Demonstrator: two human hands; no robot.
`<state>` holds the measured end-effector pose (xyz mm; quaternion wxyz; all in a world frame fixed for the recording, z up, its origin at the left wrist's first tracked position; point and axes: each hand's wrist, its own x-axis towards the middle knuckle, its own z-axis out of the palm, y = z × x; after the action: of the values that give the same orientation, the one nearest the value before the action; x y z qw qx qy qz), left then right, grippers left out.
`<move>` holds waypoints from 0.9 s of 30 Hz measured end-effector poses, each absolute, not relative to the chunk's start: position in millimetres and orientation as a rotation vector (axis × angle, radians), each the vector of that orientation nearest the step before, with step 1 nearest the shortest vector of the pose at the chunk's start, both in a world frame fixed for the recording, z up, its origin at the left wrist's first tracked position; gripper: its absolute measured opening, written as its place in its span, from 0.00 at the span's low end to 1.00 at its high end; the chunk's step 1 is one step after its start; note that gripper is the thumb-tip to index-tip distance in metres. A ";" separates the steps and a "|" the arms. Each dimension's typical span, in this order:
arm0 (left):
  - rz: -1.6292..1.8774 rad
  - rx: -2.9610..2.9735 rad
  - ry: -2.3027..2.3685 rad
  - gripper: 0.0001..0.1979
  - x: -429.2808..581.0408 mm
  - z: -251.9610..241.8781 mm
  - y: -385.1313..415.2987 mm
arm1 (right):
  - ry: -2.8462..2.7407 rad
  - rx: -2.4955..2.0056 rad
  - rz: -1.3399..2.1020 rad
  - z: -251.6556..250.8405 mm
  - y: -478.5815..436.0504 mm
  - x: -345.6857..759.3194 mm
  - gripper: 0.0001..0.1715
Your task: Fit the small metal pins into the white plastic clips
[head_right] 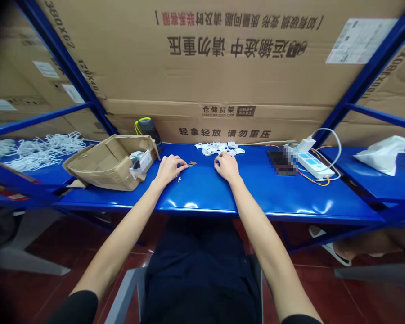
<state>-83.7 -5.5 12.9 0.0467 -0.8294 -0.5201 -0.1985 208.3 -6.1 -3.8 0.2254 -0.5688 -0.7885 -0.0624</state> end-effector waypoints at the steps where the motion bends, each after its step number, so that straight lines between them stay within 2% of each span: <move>1: -0.611 -2.532 -1.579 0.12 -82.5 12.6 -4.9 | -2.145 -1.606 -0.157 -4.4 -5.0 211.6 0.13; 6: -0.680 -2.504 -1.559 0.12 -87.2 14.5 -9.6 | -1.997 -1.655 -0.075 -5.9 -1.2 222.0 0.14; 12: -0.919 -2.451 -1.671 0.14 -114.5 19.2 -26.8 | -1.973 -1.436 -0.067 -2.5 -3.0 208.9 0.17; 18: -0.847 -2.571 -1.597 0.17 -131.9 14.5 -49.3 | -2.121 -1.242 0.019 -3.1 -9.9 186.1 0.15; 24: -0.761 -2.581 -1.588 0.14 -131.5 9.0 -56.8 | -2.368 -0.950 0.182 3.2 -29.6 155.8 0.15; 27: -0.726 -2.565 -1.578 0.14 -123.5 8.2 -55.0 | -2.465 -0.791 0.185 2.9 -42.0 134.8 0.17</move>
<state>-123.5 -55.0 8.2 0.0220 -0.8278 -0.5092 -0.2344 134.8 -42.0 2.9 0.2696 -0.2936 -0.9146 0.0688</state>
